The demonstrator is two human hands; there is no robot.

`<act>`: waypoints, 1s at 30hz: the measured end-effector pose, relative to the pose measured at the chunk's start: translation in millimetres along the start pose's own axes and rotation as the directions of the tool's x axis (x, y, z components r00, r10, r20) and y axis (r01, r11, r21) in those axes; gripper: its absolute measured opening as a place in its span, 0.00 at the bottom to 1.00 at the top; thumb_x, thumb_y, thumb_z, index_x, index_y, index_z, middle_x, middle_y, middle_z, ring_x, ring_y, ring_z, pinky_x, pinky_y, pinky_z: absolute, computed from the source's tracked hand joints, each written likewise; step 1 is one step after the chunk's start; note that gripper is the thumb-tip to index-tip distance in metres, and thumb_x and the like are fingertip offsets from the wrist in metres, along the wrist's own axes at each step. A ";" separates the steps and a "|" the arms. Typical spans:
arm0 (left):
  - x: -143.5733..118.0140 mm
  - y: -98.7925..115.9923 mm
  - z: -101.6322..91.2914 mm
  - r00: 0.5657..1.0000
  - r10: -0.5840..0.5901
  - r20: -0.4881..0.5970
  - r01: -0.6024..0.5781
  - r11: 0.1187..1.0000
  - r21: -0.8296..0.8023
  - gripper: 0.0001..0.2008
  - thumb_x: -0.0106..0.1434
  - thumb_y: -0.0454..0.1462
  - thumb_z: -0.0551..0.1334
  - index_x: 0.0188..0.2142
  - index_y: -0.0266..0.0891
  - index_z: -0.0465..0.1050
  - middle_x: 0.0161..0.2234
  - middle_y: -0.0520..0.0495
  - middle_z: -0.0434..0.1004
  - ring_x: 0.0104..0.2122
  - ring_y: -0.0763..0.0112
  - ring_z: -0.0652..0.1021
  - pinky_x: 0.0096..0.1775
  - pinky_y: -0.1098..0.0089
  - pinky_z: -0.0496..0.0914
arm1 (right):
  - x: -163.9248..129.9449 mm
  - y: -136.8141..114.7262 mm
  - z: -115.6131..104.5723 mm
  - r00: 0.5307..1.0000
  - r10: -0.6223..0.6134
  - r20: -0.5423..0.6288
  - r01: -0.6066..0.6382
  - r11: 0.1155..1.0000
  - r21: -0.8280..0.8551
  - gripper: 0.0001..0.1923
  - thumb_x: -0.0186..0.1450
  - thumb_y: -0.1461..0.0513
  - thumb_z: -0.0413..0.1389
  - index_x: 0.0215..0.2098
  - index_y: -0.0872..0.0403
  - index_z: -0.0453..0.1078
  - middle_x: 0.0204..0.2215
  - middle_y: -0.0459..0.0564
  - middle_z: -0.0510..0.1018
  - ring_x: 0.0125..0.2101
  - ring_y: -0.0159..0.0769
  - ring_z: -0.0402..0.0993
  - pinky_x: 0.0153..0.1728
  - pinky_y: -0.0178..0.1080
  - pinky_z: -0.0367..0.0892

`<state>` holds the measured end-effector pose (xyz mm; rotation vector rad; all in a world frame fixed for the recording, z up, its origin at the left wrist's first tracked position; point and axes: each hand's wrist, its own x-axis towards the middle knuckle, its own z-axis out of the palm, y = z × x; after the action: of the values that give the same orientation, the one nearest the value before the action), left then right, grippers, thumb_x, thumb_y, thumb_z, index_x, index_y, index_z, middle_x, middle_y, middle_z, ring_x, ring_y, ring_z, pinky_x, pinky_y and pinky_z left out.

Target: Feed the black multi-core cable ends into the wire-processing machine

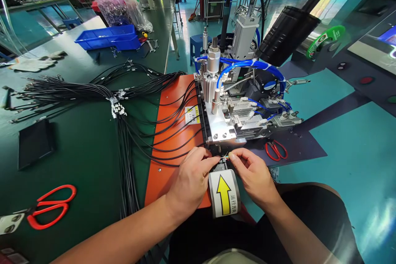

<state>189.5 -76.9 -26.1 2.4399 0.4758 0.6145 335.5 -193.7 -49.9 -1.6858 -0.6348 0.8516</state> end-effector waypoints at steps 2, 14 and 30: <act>-0.4 0.0 0.4 1.000 0.005 0.008 -0.005 1.000 0.009 0.12 0.68 0.30 0.58 0.45 0.40 0.79 0.36 0.45 0.71 0.38 0.65 0.71 0.38 0.67 0.69 | -0.7 -0.3 0.1 1.000 0.002 -0.003 -0.002 1.000 -0.024 0.17 0.68 0.49 0.55 0.36 0.54 0.71 0.34 0.51 0.77 0.33 0.37 0.71 0.35 0.38 0.66; 3.0 -4.1 -3.4 0.982 0.116 0.147 -0.138 0.980 0.146 0.12 0.69 0.30 0.54 0.47 0.36 0.74 0.39 0.43 0.70 0.39 0.63 0.68 0.40 0.63 0.67 | 0.5 -0.3 0.3 0.998 -0.064 -0.014 0.062 0.987 -0.146 0.16 0.70 0.50 0.51 0.37 0.54 0.71 0.33 0.50 0.77 0.35 0.38 0.71 0.38 0.39 0.66; 0.4 -3.2 -1.9 0.970 0.149 0.192 -0.193 0.952 0.239 0.13 0.68 0.28 0.53 0.48 0.33 0.72 0.38 0.43 0.67 0.37 0.63 0.65 0.40 0.62 0.68 | 0.0 -1.6 0.7 0.999 -0.024 -0.029 0.021 0.995 -0.099 0.18 0.68 0.48 0.54 0.36 0.55 0.72 0.34 0.50 0.77 0.33 0.37 0.71 0.35 0.37 0.66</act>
<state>188.2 -73.3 -26.5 2.7735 0.2880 0.4272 335.0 -192.8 -48.5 -1.7737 -0.6834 0.7889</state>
